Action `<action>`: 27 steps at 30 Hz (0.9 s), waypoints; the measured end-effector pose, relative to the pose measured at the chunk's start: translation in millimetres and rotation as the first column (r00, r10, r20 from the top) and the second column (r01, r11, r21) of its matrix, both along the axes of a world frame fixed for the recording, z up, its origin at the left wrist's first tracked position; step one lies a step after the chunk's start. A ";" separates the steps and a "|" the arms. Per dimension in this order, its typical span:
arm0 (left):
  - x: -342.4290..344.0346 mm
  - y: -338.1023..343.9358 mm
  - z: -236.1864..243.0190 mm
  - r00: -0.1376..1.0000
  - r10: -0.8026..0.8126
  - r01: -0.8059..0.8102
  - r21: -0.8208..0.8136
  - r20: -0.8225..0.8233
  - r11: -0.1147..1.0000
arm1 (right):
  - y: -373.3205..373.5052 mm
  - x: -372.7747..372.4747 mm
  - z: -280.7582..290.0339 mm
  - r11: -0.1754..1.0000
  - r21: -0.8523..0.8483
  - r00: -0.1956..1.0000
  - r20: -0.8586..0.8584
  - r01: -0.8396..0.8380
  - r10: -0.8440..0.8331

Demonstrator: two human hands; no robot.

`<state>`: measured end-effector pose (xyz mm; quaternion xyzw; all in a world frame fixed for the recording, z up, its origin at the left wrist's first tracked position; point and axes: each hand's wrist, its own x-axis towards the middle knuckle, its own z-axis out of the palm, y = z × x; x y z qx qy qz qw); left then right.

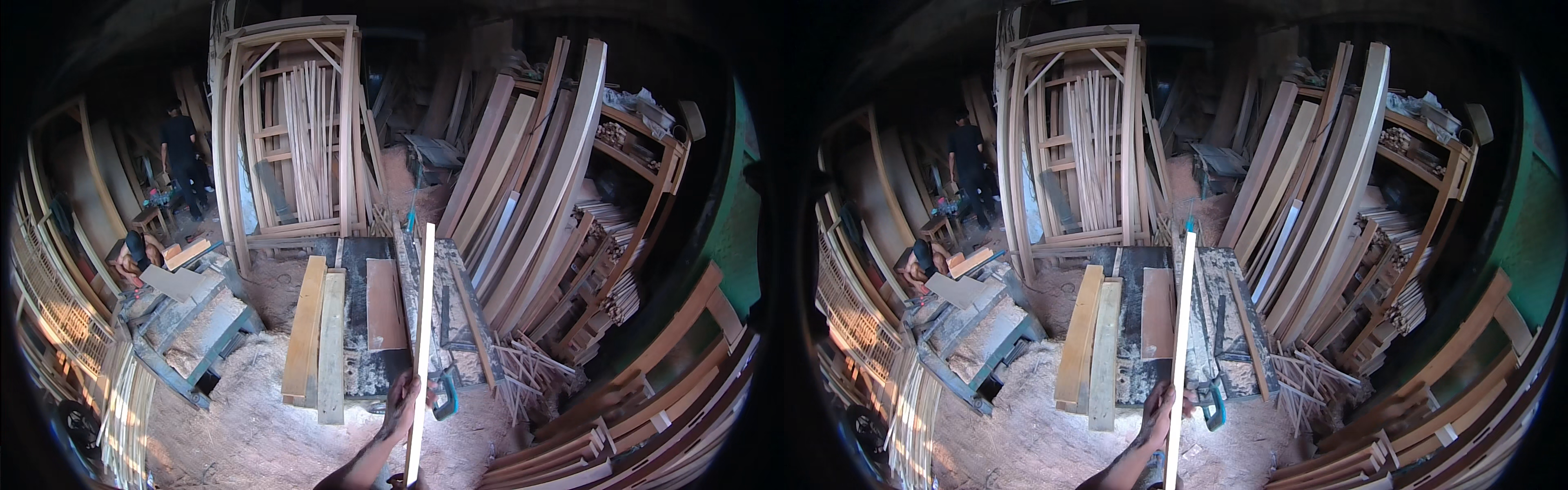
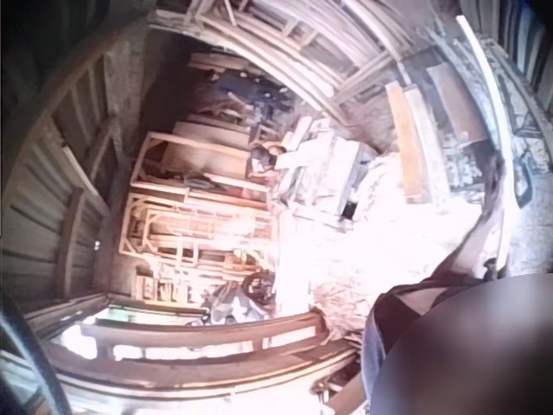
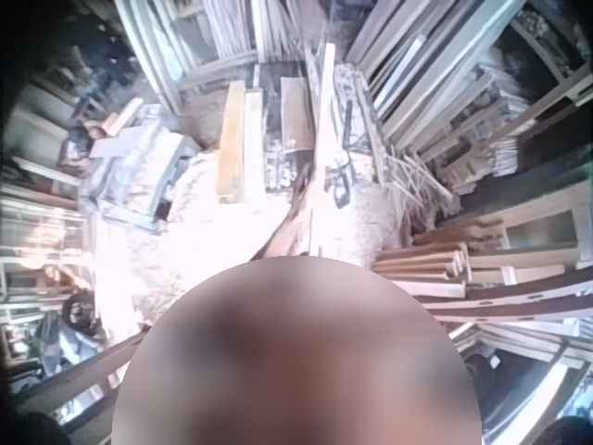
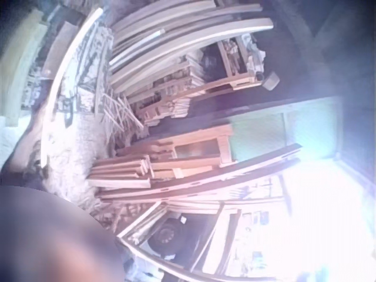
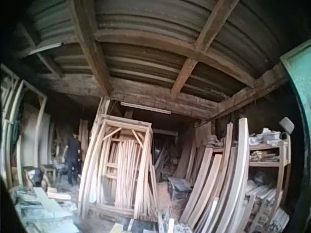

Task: The person repeatedly picks up wooden planks, aligns them on a table saw, and pushes them through the blade using a push stick. After each cut, the person removes the cut piece and places it aside, then repeats the process with the remaining plank.

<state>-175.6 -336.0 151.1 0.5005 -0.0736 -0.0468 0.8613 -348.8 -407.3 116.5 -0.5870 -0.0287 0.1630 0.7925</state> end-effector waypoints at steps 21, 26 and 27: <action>-51.7 227.4 -110.7 0.756 0.642 -0.479 0.558 -0.130 0.677 | 31.3 649.4 354.3 0.319 -0.603 0.670 0.547 0.731 -0.501; -17.3 245.9 -116.8 0.685 0.728 -0.522 0.688 -0.013 0.504 | 36.0 562.6 375.8 0.809 -0.149 0.389 0.915 0.569 -0.106; -8.8 248.4 -117.9 0.691 0.713 -0.543 0.739 0.121 0.400 | 34.5 524.3 357.1 0.813 -0.184 0.292 0.956 0.553 0.018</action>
